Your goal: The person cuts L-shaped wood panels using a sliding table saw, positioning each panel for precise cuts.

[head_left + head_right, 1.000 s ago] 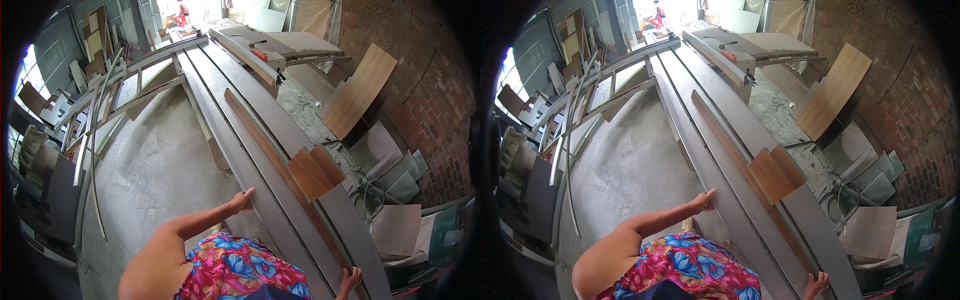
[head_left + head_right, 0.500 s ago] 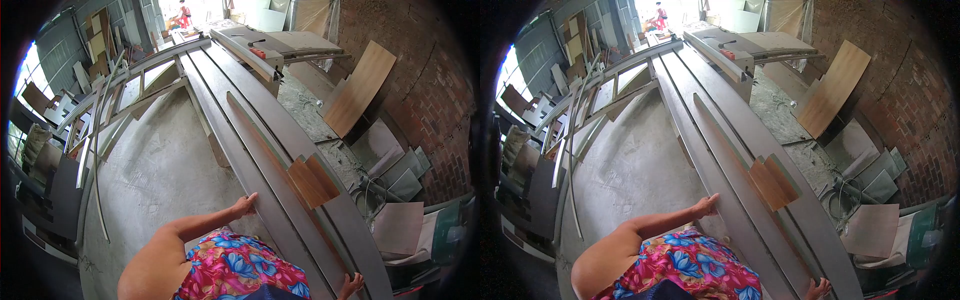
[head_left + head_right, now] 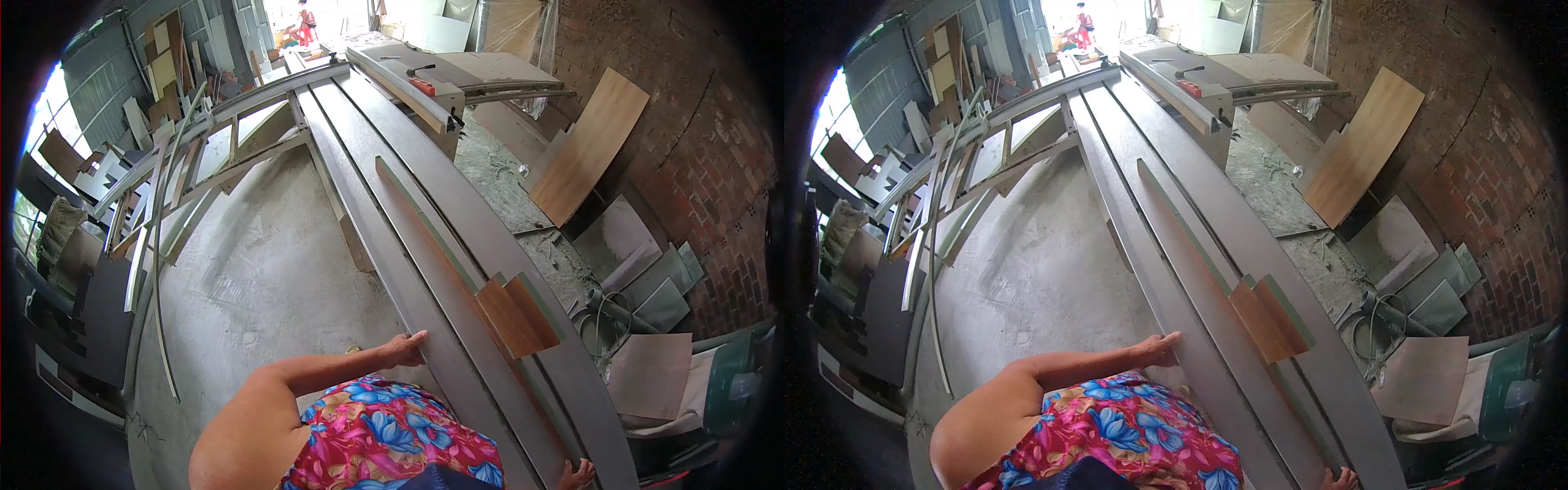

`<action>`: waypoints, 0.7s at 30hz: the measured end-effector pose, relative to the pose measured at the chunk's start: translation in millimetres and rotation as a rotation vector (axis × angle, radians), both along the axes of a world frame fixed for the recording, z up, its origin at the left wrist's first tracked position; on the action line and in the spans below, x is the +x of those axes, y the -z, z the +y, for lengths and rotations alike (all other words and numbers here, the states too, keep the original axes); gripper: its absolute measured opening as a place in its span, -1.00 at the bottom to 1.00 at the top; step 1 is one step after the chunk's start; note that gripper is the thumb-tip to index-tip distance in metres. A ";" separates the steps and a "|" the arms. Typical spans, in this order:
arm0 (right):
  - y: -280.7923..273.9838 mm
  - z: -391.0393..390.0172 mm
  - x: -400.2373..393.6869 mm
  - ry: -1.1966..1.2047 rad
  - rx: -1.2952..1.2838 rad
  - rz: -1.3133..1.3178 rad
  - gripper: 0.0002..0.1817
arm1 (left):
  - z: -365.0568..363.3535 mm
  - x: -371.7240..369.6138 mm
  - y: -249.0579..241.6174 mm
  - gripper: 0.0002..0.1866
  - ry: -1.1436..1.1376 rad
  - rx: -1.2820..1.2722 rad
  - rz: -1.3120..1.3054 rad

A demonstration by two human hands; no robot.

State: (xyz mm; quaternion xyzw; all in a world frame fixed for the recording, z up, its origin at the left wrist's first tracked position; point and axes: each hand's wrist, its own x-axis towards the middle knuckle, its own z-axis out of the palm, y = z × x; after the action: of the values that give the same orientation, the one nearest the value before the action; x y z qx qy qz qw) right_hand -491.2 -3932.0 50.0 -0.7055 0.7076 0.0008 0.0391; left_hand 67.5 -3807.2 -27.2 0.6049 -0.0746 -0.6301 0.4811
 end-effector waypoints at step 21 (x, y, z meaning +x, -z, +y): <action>42.7 3.3 -51.8 -0.058 -0.176 -0.013 -0.43 | 3.4 8.0 -25.2 -0.10 0.365 0.164 -0.068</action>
State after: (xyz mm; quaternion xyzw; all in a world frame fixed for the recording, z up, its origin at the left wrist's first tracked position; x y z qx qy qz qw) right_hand -543.0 -3928.8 7.3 -0.7264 0.6839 -0.0647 -0.0186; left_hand 75.5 -3803.8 -2.0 0.6392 -0.1477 -0.6901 0.3055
